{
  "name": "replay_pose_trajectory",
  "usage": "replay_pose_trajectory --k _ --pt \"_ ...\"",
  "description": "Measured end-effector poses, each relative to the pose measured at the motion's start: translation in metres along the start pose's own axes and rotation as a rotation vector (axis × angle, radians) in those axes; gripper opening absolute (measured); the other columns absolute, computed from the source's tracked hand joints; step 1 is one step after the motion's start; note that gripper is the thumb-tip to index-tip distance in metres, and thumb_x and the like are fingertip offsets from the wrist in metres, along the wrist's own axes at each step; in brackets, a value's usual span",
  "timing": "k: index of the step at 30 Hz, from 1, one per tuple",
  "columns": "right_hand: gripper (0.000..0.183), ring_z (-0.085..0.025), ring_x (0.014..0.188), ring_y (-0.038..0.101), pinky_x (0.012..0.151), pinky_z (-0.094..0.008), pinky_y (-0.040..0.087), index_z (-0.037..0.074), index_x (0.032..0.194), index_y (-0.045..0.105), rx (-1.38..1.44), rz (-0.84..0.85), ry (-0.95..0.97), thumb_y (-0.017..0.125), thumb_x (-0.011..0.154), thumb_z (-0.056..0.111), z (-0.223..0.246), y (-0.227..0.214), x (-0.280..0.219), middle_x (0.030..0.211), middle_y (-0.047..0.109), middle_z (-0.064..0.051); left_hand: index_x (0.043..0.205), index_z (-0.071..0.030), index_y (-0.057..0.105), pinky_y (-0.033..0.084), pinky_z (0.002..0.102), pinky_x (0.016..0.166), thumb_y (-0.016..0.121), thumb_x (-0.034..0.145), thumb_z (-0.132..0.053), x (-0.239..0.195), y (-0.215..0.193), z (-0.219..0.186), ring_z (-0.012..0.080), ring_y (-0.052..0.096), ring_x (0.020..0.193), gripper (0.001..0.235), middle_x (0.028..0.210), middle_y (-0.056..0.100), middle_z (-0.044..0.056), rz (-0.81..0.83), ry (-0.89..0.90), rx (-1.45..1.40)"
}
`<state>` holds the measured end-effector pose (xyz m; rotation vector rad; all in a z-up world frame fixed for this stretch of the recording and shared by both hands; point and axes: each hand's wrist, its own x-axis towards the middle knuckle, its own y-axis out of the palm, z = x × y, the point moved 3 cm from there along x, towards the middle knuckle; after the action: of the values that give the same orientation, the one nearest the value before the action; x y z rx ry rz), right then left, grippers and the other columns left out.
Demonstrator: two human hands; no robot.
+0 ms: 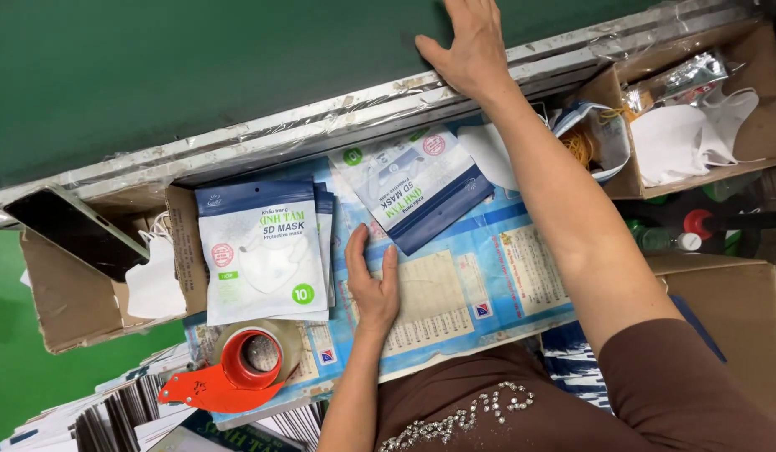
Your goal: The recorder is packaging individual 5D masks into protective plastic pouches and then placing those pouches into cardboard boxes.
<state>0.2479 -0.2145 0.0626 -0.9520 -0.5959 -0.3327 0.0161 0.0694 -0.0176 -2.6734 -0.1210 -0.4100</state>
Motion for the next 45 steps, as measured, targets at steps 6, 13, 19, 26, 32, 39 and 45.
replay_pose_trajectory --k 6,13,19,26,32,39,45 --pt "0.057 -0.04 0.131 0.05 0.114 -0.05 0.036 0.005 0.142 0.059 0.008 0.002 -0.021 0.081 0.093 0.024 0.01 -0.008 0.001 0.137 0.059 -0.019 0.145 0.004 0.049 0.043 0.041 0.115 0.067 0.101 -0.024 0.0 0.0 0.003 0.0346 0.056 0.135 0.055 0.145 0.055 0.023 0.005 -0.017 -0.03" --pt "0.055 -0.037 0.131 0.052 0.115 -0.049 0.036 0.002 0.14 0.06 0.015 0.005 -0.012 0.08 0.093 0.022 0.001 -0.001 0.0 0.139 0.059 -0.017 0.142 0.004 0.051 0.043 0.042 0.116 0.067 0.101 -0.023 0.0 0.0 0.004 0.0348 0.054 0.137 0.052 0.146 0.055 0.023 -0.005 -0.014 -0.035" --pt "0.052 -0.036 0.131 0.052 0.115 -0.049 0.036 0.001 0.135 0.063 0.0 0.011 -0.004 0.081 0.093 0.024 -0.002 0.001 0.0 0.138 0.059 -0.018 0.141 0.004 0.051 0.043 0.042 0.116 0.066 0.101 -0.023 0.0 0.0 0.005 0.0344 0.055 0.136 0.05 0.145 0.056 0.023 -0.001 -0.019 -0.036" --pt "0.047 -0.037 0.131 0.051 0.115 -0.048 0.036 0.0 0.131 0.066 0.006 0.001 -0.016 0.081 0.093 0.023 -0.005 0.003 -0.001 0.136 0.06 -0.018 0.141 0.004 0.052 0.043 0.041 0.114 0.067 0.1 -0.023 0.0 0.0 0.003 0.0338 0.056 0.135 0.05 0.144 0.057 0.022 -0.006 -0.041 -0.039" --pt "0.046 -0.037 0.131 0.051 0.115 -0.048 0.036 0.0 0.13 0.066 0.017 0.017 0.007 0.08 0.093 0.024 -0.005 0.004 -0.002 0.136 0.06 -0.018 0.141 0.003 0.052 0.044 0.041 0.114 0.067 0.101 -0.023 0.0 0.0 0.004 0.0335 0.056 0.135 0.05 0.144 0.057 0.022 -0.011 -0.026 -0.036" --pt "0.045 -0.037 0.131 0.051 0.113 -0.048 0.038 0.001 0.129 0.067 0.016 0.013 0.012 0.08 0.093 0.024 -0.005 0.004 -0.002 0.138 0.059 -0.017 0.141 0.003 0.052 0.044 0.041 0.114 0.066 0.101 -0.023 0.0 0.0 0.004 0.0335 0.056 0.135 0.05 0.144 0.057 0.022 -0.006 -0.036 -0.041" --pt "0.043 -0.036 0.127 0.056 0.11 -0.046 0.042 0.001 0.129 0.067 0.063 0.042 0.015 0.077 0.094 0.023 -0.001 0.001 -0.001 0.137 0.061 -0.016 0.141 0.003 0.052 0.044 0.041 0.115 0.066 0.102 -0.023 0.001 0.001 0.005 0.0335 0.056 0.135 0.049 0.144 0.057 0.022 -0.008 -0.026 -0.041"
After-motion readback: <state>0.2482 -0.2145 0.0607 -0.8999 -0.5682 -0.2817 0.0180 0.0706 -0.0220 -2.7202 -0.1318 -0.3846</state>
